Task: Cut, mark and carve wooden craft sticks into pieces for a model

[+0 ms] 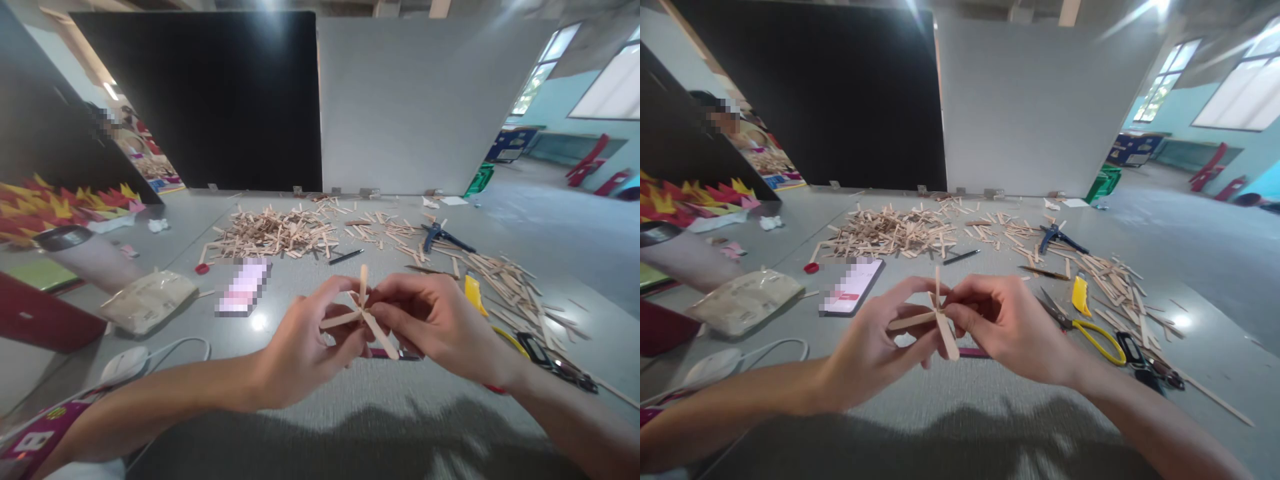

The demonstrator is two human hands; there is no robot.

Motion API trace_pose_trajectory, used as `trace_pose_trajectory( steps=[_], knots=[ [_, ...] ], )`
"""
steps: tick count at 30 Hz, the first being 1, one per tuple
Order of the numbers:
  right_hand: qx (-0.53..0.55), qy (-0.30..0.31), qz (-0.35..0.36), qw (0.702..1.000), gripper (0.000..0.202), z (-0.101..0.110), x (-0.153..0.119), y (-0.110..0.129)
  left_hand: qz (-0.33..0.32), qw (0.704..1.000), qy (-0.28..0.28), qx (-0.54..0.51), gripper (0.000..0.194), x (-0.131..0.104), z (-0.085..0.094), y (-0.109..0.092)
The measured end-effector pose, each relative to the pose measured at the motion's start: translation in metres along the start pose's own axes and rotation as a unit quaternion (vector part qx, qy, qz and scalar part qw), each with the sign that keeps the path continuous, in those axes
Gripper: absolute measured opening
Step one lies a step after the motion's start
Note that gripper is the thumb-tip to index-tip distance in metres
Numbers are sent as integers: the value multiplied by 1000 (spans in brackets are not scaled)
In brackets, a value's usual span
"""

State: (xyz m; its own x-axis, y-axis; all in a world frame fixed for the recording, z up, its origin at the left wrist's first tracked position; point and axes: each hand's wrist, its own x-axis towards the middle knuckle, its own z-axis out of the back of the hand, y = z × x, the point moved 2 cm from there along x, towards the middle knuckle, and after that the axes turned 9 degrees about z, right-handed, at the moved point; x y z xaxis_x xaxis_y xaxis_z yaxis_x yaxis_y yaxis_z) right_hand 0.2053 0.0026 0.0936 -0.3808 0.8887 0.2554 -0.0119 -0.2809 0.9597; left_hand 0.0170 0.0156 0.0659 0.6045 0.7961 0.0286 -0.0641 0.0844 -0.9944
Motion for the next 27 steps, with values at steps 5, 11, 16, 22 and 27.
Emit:
trace_pose_trajectory(
  steps=[5, 11, 16, 22, 27],
  knots=[
    [29, -12, -11, 999, 32, 2, 1, -4, -3, 1000, 3, -15, 28, 2, 0, 1],
    [73, -9, -24, 997, 27, 3, 5, -6, -49, 999, -3, 5, 35, -1, -3, 5],
    [65, -14, -36, 997, 30, 3, 5, -6, -55, 998, -4, -32, 34, -2, -5, 7],
    [55, -31, -7, 998, 29, -3, 3, 0, -46, 996, 14, -75, 37, 1, -3, 6],
    [28, -38, 38, 998, 34, -8, 1, -2, -5, 994, 41, -101, 37, 4, -3, 3]
  ],
)
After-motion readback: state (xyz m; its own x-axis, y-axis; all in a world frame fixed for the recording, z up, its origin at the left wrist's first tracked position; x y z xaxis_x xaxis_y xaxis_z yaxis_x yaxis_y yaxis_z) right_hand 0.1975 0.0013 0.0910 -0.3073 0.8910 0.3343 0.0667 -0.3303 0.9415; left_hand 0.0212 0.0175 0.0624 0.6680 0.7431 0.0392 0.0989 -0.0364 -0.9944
